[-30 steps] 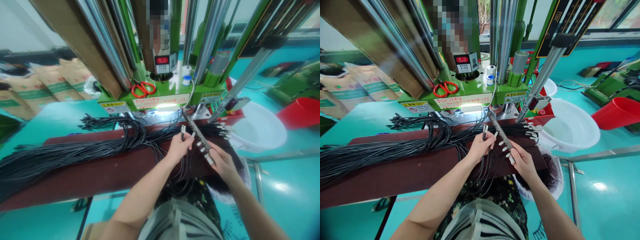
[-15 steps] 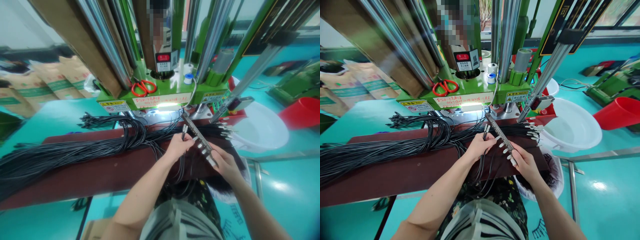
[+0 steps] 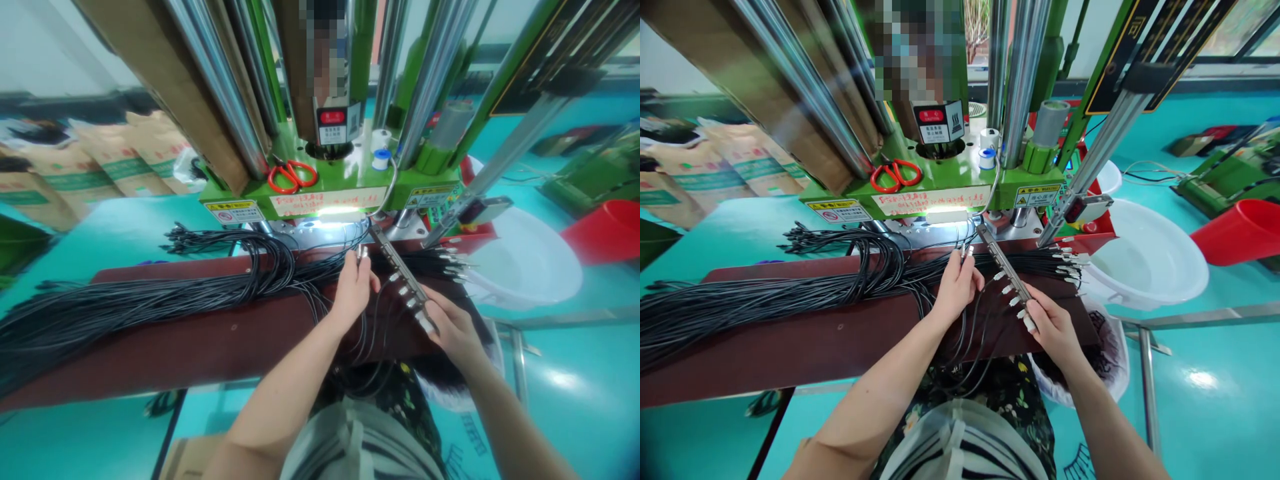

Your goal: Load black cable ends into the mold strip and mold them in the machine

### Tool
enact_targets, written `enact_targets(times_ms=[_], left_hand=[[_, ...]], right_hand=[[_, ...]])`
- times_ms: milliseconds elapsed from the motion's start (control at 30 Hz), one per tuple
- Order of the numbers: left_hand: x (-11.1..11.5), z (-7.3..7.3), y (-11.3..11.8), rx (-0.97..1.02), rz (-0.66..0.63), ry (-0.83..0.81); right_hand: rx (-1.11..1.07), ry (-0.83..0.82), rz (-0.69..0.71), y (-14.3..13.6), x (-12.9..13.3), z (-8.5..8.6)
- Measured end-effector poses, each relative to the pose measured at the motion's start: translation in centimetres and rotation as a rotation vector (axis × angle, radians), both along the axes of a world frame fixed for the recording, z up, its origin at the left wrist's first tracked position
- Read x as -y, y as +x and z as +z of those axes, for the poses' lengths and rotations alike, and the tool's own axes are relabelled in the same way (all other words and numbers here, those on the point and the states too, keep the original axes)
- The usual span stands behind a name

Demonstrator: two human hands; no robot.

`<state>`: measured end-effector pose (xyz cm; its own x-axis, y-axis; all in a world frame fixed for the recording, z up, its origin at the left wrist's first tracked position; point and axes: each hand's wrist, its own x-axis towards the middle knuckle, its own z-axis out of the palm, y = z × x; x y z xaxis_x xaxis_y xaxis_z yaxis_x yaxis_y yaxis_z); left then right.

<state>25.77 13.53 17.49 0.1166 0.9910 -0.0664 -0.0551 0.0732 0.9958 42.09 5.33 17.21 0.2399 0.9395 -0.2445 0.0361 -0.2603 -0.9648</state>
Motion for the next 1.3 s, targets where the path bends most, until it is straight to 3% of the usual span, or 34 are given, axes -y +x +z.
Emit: enact_targets(times_ms=[167,500,733,967,1300], left_hand=[[0.1,0.5,-0.1,0.108,-0.148,-0.148],[-0.2,1.0,-0.7,0.212,-0.208,-0.312],[-0.2,1.0,-0.7,0.144,-0.170,-0.258],[-0.7,0.7,-1.2,0.054,-0.113,-0.059],[-0.9,0.6,-1.5,-0.022,-0.254,-0.105]], right_hand=[[-0.035,-0.030,-0.014,0.0,-0.1,0.2],[-0.022,-0.051,0.050,0.4,0.0,0.2],[0.196,0.059,0.200,0.8,-0.1,-0.2],[0.003,-0.087,0.008,0.3,-0.2,0.9],[0.007,-0.065,0.067,1.0,-0.3,0.0]])
